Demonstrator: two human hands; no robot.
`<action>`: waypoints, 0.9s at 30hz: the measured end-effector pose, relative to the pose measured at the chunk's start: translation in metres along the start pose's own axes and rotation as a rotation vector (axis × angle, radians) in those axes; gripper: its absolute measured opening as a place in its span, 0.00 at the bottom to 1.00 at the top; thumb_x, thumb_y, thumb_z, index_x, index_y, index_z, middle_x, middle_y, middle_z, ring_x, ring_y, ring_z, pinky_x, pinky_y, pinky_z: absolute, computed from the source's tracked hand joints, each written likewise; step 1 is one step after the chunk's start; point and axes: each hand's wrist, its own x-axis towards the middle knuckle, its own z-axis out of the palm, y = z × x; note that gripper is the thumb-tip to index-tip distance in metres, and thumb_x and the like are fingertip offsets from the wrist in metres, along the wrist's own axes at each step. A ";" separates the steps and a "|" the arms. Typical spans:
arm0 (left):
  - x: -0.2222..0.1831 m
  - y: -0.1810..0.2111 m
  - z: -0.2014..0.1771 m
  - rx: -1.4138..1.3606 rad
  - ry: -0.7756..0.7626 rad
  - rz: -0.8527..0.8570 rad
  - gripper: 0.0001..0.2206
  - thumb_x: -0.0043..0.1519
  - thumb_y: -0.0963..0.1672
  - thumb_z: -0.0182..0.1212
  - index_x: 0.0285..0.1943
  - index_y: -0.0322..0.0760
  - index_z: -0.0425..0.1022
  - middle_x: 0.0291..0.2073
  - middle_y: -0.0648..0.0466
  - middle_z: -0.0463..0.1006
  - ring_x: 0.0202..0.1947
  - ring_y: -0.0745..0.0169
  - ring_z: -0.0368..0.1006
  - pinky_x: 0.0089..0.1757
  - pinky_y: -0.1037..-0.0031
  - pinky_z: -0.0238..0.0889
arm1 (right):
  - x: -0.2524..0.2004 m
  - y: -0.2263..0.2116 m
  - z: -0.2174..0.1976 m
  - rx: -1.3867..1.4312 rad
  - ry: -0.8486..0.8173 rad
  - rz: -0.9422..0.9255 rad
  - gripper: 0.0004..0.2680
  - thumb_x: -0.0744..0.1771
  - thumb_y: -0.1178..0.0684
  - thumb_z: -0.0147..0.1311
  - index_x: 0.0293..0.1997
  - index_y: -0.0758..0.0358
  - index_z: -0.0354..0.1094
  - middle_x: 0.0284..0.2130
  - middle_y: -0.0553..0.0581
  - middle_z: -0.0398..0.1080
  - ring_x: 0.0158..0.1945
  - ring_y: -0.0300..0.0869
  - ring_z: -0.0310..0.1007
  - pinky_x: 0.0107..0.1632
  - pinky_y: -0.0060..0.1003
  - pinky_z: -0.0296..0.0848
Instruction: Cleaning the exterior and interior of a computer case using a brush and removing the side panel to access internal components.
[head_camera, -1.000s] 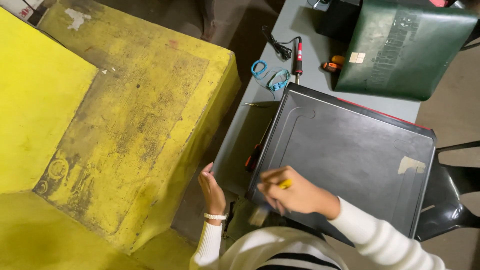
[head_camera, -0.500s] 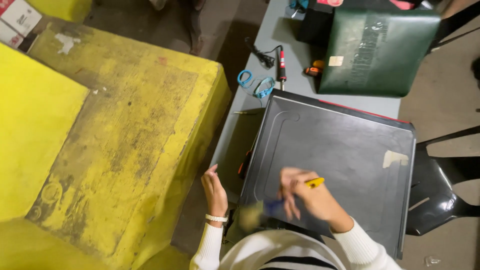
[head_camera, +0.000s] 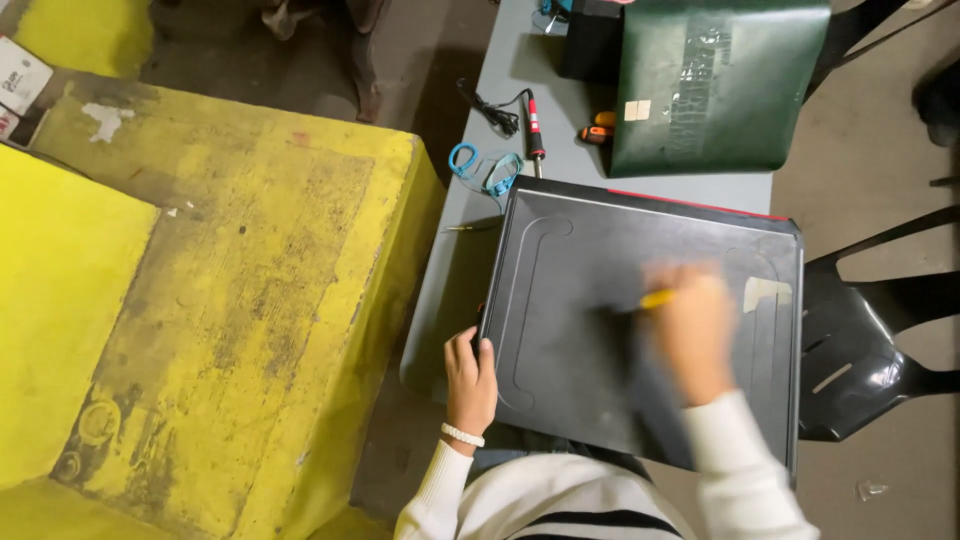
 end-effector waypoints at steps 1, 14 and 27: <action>0.000 -0.001 0.003 0.022 0.033 0.002 0.16 0.72 0.47 0.46 0.63 0.34 0.69 0.54 0.40 0.68 0.60 0.37 0.68 0.59 0.54 0.62 | 0.003 -0.025 0.001 0.229 -0.067 -0.092 0.01 0.64 0.62 0.56 0.33 0.67 0.72 0.28 0.69 0.68 0.39 0.65 0.73 0.49 0.55 0.72; 0.006 -0.002 0.005 -0.092 0.127 -0.061 0.20 0.71 0.49 0.38 0.57 0.35 0.75 0.56 0.48 0.72 0.57 0.53 0.71 0.58 0.64 0.64 | -0.023 0.104 0.035 0.292 0.065 0.477 0.13 0.71 0.60 0.35 0.25 0.63 0.61 0.25 0.56 0.63 0.29 0.48 0.59 0.31 0.46 0.51; 0.005 -0.004 0.005 -0.025 0.117 -0.029 0.18 0.71 0.48 0.39 0.55 0.35 0.74 0.52 0.46 0.77 0.54 0.50 0.72 0.55 0.63 0.63 | 0.084 -0.079 0.052 1.354 -0.089 0.774 0.16 0.72 0.43 0.39 0.26 0.61 0.57 0.19 0.63 0.69 0.18 0.47 0.76 0.20 0.33 0.70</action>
